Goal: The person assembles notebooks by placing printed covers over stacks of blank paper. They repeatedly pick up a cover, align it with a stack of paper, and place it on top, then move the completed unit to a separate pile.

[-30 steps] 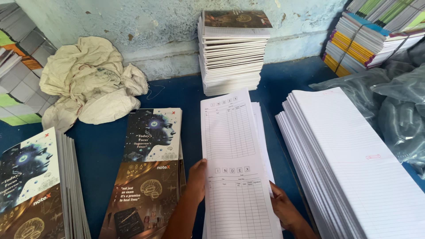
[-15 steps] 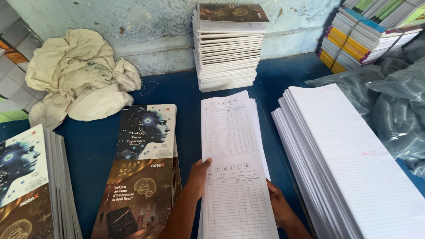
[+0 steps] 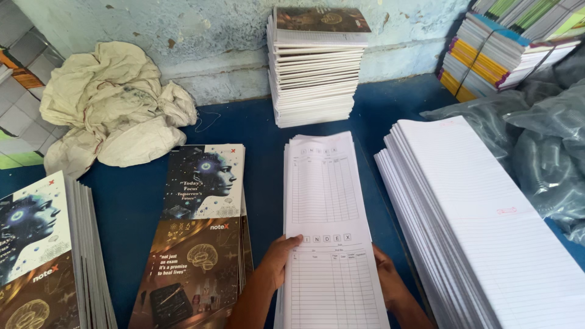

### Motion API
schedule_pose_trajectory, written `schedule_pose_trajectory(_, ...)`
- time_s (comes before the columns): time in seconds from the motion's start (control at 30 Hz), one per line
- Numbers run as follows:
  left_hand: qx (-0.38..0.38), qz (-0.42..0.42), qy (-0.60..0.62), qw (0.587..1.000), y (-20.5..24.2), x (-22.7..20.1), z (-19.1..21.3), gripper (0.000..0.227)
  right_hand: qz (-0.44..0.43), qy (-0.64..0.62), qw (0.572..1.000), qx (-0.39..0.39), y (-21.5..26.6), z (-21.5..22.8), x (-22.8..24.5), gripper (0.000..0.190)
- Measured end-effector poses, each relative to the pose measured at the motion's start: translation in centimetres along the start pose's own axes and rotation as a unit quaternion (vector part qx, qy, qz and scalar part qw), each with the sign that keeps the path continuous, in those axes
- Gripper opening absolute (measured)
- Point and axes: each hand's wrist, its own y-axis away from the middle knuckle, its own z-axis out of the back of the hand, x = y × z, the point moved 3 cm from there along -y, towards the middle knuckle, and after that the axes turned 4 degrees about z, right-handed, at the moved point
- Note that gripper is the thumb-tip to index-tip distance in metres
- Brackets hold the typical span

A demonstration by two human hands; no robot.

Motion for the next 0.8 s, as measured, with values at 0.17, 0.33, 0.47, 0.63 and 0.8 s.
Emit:
schedule_pose_trajectory(0.17,-0.037,-0.014,-0.043,0.998,-0.2,-0.8,-0.2,0.056,-0.047,0.047,0.997,-0.046,0.4,-0.6,1.1,0.058)
schedule_pose_trajectory(0.33,-0.026,-0.040,-0.066,0.997,-0.5,-1.9,-0.5,0.063,-0.062,0.051,0.995,-0.061,0.5,-0.6,1.6,0.056)
schedule_pose_trajectory(0.47,-0.041,-0.046,-0.092,0.994,-1.3,-2.8,-0.7,0.068,-0.034,0.012,0.998,-0.051,0.5,-0.1,1.4,0.053)
schedule_pose_trajectory(0.63,-0.034,-0.054,-0.090,0.994,-1.8,-3.3,-0.5,0.066,-0.028,0.028,0.998,-0.047,0.0,0.3,0.8,0.056)
schedule_pose_trajectory(0.8,-0.030,-0.059,-0.079,0.995,-1.5,-3.6,-0.6,0.063,-0.026,0.016,0.999,-0.037,0.1,0.0,0.9,0.056)
